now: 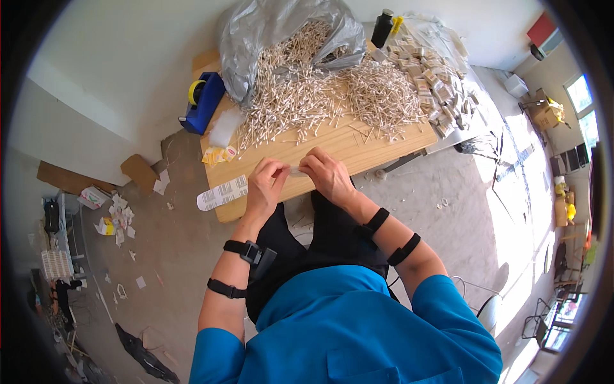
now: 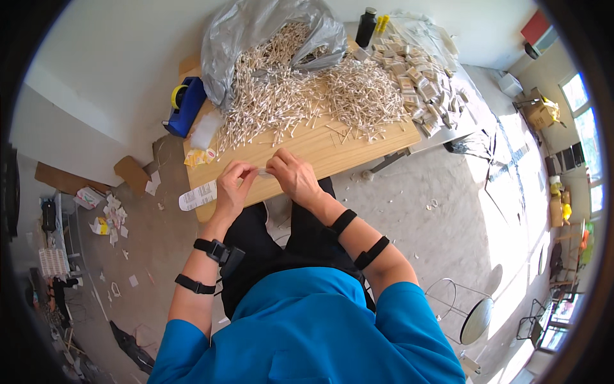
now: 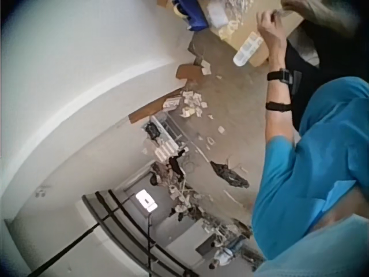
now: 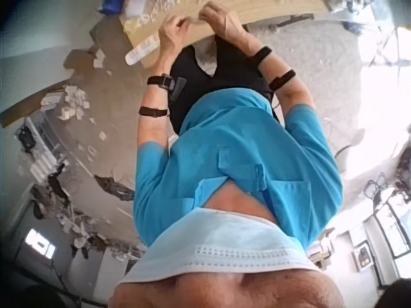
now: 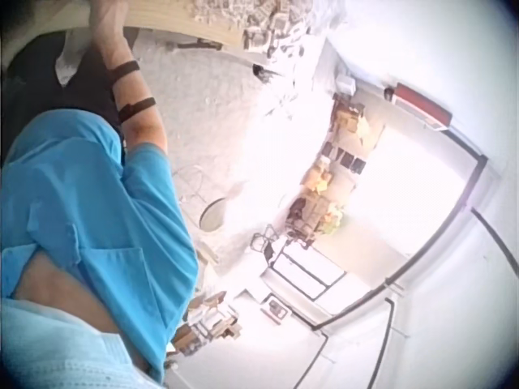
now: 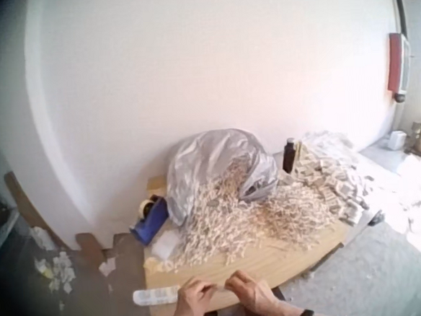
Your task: Packing loose cotton swabs into small plastic containers.
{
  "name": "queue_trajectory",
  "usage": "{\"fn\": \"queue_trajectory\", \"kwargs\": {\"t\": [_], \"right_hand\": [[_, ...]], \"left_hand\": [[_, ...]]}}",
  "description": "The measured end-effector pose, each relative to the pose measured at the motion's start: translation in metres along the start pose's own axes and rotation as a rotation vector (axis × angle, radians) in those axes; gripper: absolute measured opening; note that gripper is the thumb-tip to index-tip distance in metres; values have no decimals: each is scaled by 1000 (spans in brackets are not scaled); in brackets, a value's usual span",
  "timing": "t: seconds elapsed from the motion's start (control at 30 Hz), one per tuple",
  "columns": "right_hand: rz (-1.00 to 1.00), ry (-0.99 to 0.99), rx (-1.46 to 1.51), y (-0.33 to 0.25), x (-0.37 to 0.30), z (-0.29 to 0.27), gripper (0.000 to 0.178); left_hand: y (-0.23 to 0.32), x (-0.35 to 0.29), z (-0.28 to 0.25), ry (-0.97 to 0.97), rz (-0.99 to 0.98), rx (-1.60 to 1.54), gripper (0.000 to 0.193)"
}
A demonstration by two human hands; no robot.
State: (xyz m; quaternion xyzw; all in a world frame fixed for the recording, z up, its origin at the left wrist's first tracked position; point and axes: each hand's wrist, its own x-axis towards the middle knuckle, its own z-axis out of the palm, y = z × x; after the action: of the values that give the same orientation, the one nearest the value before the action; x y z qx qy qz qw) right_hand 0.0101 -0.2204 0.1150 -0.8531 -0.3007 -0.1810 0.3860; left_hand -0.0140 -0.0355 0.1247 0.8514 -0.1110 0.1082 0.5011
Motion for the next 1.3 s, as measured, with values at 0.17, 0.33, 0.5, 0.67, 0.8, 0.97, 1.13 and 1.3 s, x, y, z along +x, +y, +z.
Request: {"fn": "queue_trajectory", "kwargs": {"t": [0.17,0.33,0.5,0.67,0.8,0.97,1.13,1.3], "right_hand": [[-2,-39,-67,27,13,23,13],[-52,-90,-42,48,16,44,9],[-35,-113,-2,48,17,59,8],[-27,-107,17,53,21,60,7],[-97,-149,27,51,14,69,7],[-43,-185,2,51,15,60,13],[439,-128,309,51,8,40,30],[359,-44,369,64,-2,47,20]], "left_hand": [[-38,9,10,66,-7,19,9],[-59,11,12,-15,-175,-29,10],[-77,11,11,-81,-337,-94,10],[-65,21,12,-84,-273,-33,7],[-84,4,16,-49,-212,39,6],[-75,9,16,-49,-277,-1,8],[-69,19,8,-46,-249,-12,9],[-56,28,7,-123,-158,45,15]]}}
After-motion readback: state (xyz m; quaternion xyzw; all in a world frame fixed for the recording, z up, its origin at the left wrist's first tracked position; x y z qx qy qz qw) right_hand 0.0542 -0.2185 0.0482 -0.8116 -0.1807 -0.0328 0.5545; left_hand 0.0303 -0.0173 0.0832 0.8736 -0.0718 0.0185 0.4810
